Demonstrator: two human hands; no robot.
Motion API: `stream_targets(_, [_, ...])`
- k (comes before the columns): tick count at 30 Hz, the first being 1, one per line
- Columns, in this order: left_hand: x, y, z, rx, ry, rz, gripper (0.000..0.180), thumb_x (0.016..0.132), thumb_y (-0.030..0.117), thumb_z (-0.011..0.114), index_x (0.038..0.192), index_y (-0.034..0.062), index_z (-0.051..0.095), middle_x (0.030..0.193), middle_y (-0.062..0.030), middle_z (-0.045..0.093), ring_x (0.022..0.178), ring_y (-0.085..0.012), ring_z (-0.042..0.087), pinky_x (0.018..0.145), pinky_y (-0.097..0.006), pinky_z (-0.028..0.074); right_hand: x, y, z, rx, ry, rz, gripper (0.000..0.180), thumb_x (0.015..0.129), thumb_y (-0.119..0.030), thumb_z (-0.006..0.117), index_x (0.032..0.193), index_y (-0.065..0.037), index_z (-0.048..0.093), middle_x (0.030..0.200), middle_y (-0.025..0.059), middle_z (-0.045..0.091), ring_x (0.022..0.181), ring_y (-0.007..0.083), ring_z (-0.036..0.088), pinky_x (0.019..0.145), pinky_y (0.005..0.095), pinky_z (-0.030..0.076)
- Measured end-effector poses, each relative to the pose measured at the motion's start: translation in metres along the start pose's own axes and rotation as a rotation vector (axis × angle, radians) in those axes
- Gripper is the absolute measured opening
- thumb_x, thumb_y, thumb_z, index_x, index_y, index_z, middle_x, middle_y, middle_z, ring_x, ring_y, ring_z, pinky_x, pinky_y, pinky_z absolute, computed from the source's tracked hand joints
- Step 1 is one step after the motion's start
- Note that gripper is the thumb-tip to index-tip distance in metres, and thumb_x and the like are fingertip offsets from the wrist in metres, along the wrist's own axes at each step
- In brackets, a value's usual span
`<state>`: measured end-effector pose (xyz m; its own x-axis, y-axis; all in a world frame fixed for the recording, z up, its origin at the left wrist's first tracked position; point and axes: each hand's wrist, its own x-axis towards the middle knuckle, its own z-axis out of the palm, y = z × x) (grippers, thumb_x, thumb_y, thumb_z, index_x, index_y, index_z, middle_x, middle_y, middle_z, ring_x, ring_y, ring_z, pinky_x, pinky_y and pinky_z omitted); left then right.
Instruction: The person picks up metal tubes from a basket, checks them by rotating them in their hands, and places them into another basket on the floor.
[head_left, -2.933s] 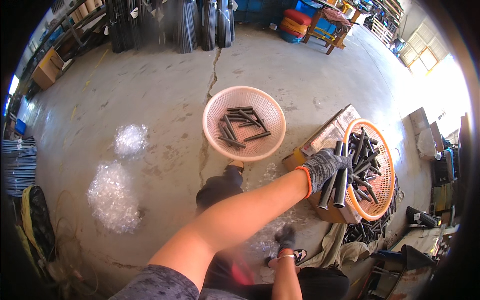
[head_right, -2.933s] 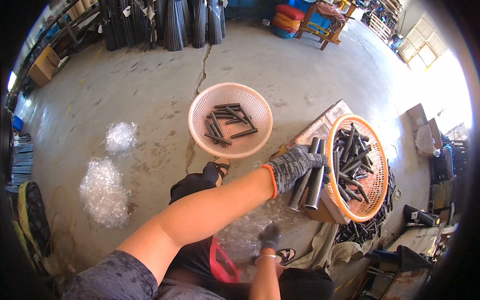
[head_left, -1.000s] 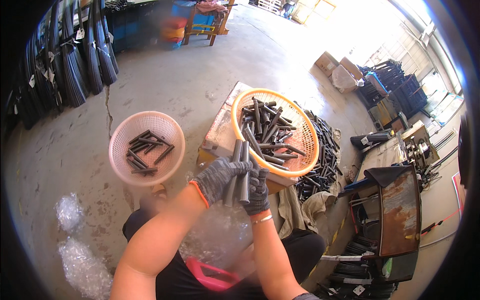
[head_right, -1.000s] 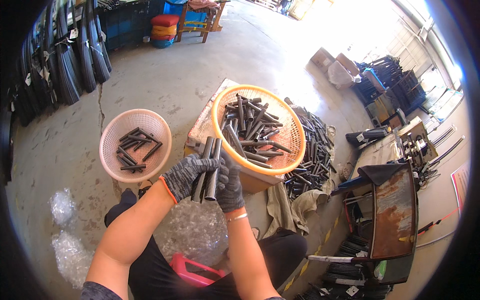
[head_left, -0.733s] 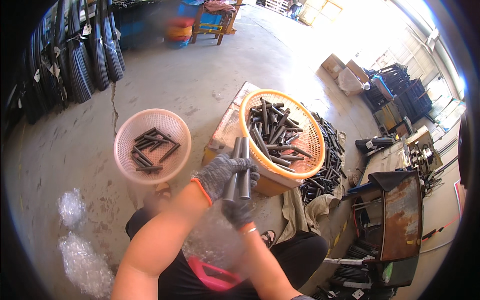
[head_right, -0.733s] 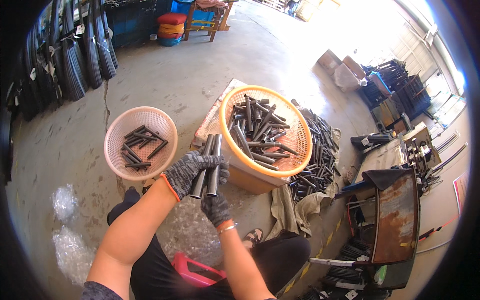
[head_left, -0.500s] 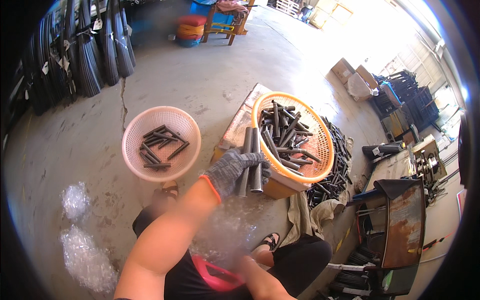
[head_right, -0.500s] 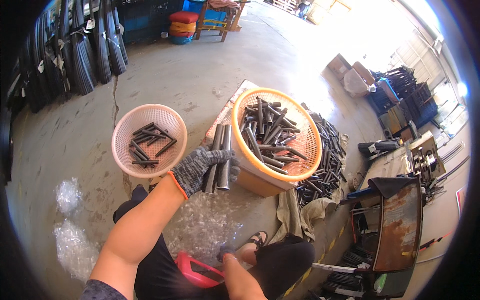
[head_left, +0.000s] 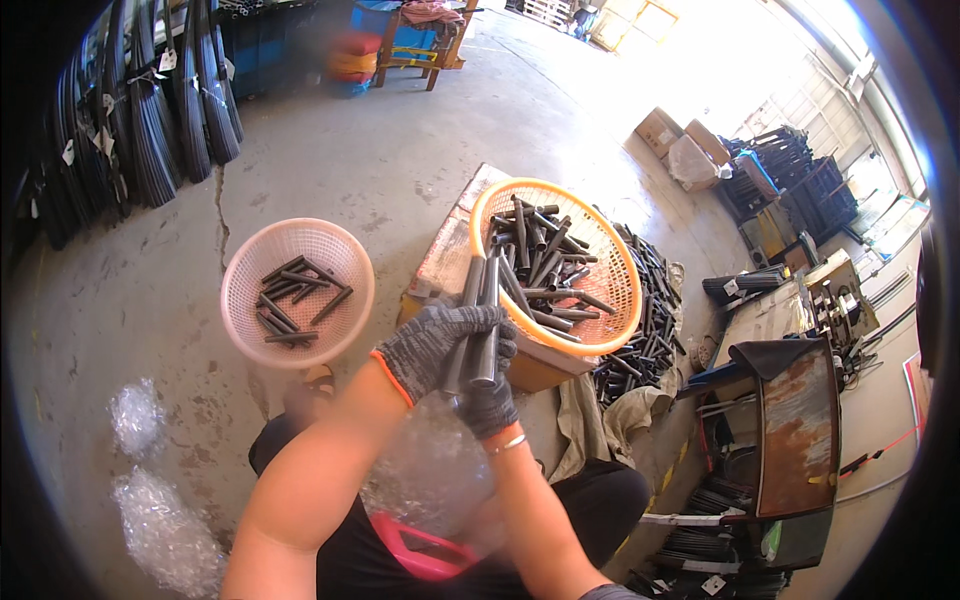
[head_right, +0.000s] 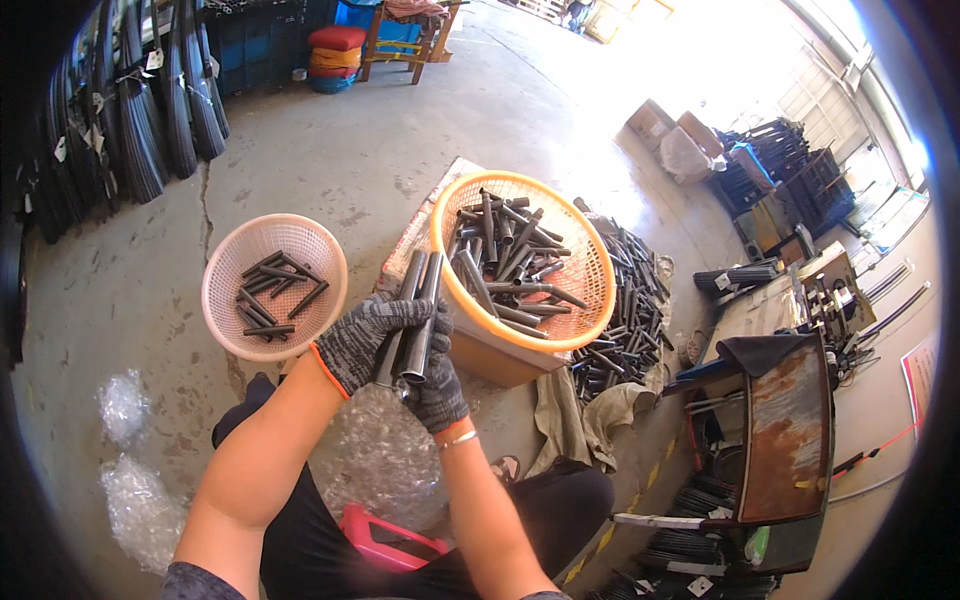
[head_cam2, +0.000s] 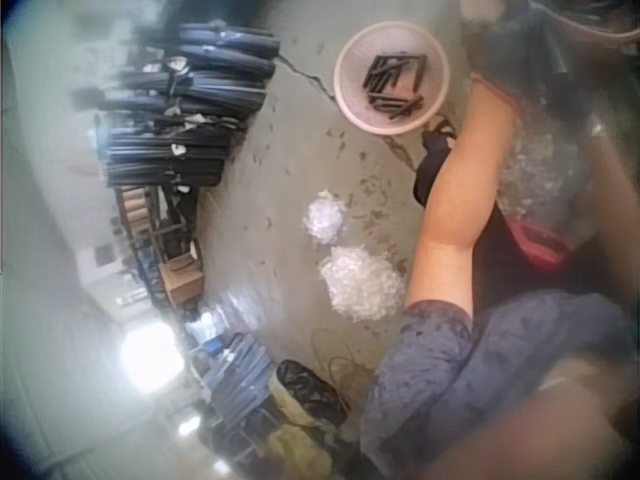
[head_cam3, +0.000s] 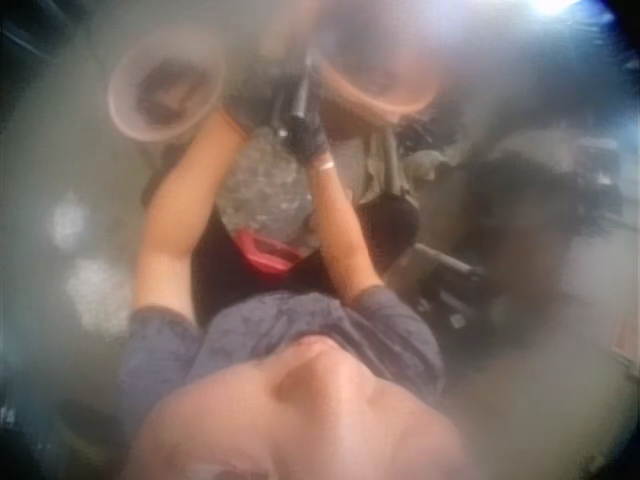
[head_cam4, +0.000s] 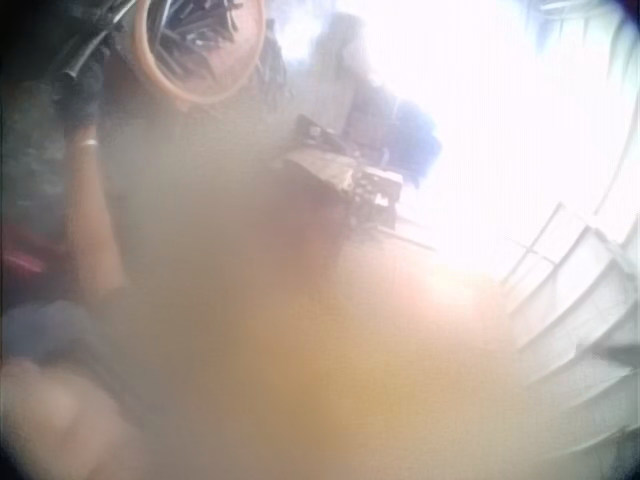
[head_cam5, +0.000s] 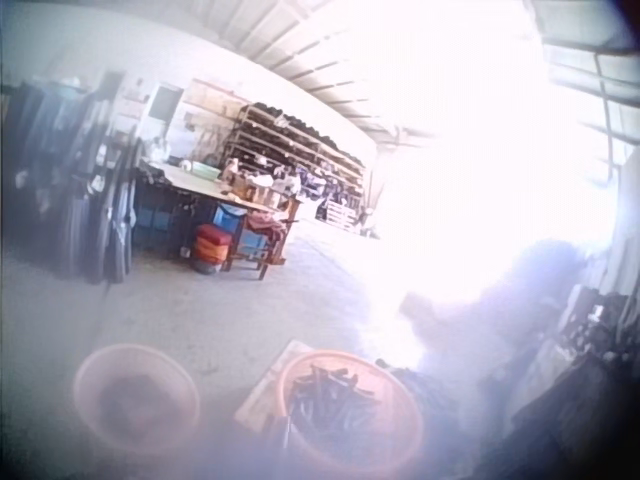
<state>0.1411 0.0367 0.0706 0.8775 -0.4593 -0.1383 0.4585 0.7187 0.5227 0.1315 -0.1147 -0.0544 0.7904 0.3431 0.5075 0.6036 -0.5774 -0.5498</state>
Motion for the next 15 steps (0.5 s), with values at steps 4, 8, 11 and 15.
stream_targets(4, [-0.001,-0.001,-0.013,0.147,0.085,-0.046,0.026,0.084,0.014,0.063,0.102,-0.0028,0.055,0.089,-0.0135,0.064,0.077,-0.0237,0.065,0.069,-0.035,0.056,-0.088,0.016,0.027,-0.008,-0.292,0.168,0.017,0.081,-0.012,0.055,0.097,-0.005,0.054,0.089,0.0164,0.057,0.078,0.0298,0.053,0.068,0.0372,0.045])
stream_targets(8, [-0.001,0.006,0.004,0.109,0.123,-0.017,0.024,0.084,0.014,0.063,0.099,-0.0032,0.057,0.085,-0.0132,0.064,0.074,-0.0233,0.065,0.064,-0.034,0.056,-0.251,0.08,0.057,-0.165,-0.778,0.931,0.027,0.084,-0.02,0.056,0.107,-0.008,0.051,0.097,0.0125,0.055,0.085,0.0254,0.054,0.066,0.0365,0.047])
stream_targets(11, [-0.004,0.008,0.007,0.113,0.161,0.008,0.019,0.085,0.012,0.061,0.095,-0.0048,0.058,0.078,-0.0128,0.064,0.065,-0.02,0.064,0.056,-0.03,0.054,-0.264,0.084,0.065,0.077,-0.527,1.375,0.034,0.085,-0.026,0.057,0.114,-0.01,0.049,0.104,0.0097,0.054,0.091,0.0221,0.055,0.065,0.0359,0.049])
stream_targets(15, [-0.006,0.01,-0.007,0.16,0.08,0.015,0.025,0.085,0.018,0.062,0.101,-0.0008,0.06,0.086,-0.0126,0.066,0.075,-0.023,0.066,0.066,-0.033,0.056,-0.087,0.025,0.026,0.818,0.266,1.219,0.037,0.09,-0.034,0.053,0.12,-0.014,0.047,0.107,0.0031,0.052,0.093,0.0144,0.055,0.049,0.0295,0.045])
